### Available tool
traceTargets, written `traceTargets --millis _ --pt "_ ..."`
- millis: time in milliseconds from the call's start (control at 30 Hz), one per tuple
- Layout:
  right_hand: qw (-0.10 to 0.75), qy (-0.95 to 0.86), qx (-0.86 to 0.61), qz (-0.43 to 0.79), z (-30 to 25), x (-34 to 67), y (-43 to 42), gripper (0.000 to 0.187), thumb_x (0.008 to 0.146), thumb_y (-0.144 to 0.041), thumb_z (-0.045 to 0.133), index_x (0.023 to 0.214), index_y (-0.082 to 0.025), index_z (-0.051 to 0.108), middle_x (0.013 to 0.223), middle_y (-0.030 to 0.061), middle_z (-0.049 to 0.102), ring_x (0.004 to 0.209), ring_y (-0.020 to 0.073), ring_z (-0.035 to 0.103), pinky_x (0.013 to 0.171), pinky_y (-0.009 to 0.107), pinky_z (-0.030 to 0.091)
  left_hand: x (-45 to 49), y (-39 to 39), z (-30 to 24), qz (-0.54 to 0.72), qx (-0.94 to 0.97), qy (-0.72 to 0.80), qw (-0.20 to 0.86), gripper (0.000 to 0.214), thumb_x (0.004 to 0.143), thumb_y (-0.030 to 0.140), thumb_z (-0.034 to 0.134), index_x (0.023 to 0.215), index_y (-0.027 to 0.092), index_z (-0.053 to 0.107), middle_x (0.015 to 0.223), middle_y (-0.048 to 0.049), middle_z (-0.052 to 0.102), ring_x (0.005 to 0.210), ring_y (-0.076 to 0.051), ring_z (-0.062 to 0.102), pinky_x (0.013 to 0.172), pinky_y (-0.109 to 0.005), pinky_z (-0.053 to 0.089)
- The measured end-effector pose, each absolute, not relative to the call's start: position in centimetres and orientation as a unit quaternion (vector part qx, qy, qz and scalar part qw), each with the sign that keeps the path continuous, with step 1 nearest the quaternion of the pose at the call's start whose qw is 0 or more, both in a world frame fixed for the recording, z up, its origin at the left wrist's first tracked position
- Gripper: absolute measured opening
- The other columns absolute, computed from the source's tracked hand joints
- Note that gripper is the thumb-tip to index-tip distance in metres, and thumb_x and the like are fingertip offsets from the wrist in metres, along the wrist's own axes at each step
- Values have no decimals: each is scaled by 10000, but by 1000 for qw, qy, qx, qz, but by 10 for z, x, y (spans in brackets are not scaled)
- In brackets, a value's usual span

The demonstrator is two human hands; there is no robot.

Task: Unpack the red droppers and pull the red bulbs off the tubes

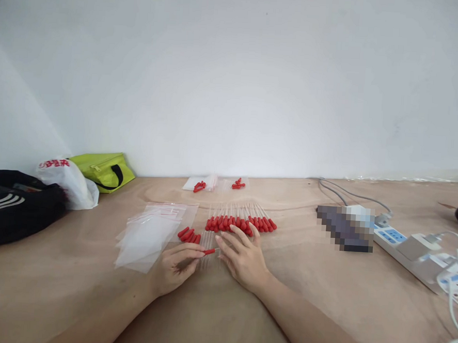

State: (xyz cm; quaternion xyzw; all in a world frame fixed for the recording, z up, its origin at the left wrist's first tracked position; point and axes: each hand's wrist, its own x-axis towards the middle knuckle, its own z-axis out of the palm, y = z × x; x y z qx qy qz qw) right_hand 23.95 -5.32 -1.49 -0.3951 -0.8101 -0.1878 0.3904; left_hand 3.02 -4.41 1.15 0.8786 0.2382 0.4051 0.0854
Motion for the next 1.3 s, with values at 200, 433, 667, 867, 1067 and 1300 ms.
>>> traceTargets --millis 200,433,667,867,1067,1300 --pt "425 -810 -372 -160 -21 238 -50 146 828 -217 492 906 -239 614 629 -26 631 888 150 554 999 458 155 30 -43 9 372 889 264 46 220 791 136 464 971 195 576 957 -57 640 914 -153 595 797 -292 509" --pt "430 -818 -342 -171 -15 235 -55 152 813 -184 488 909 -216 602 623 -30 609 799 133 539 971 436 188 38 -36 5 336 906 245 -77 173 841 222 483 976 204 590 990 -40 640 1037 -205 522 902 -416 403" --pt "401 -827 -346 -190 -16 237 -60 165 802 -164 458 863 -229 597 551 -41 550 740 128 505 938 434 192 39 -37 4 352 904 228 -80 174 863 178 430 820 207 597 823 12 670 906 -160 572 891 -376 363" --pt "395 -827 -354 -185 -15 238 -63 137 797 -174 471 809 -224 598 544 -43 549 746 125 501 939 423 186 38 -40 10 318 915 238 -65 205 858 166 405 759 203 581 745 11 658 804 -153 579 822 -359 377" --pt "402 -827 -347 -183 -12 237 -65 129 796 -186 477 788 -222 600 511 -47 528 743 126 503 933 416 187 40 -44 14 306 922 234 -52 260 857 136 351 734 204 570 733 7 650 788 -148 571 834 -364 366" --pt "420 -816 -362 -166 -12 248 -65 131 796 -181 482 773 -210 607 534 -40 549 735 128 495 918 408 197 25 -35 8 337 909 243 -41 234 854 114 351 771 197 554 772 -4 646 808 -141 582 837 -345 380"
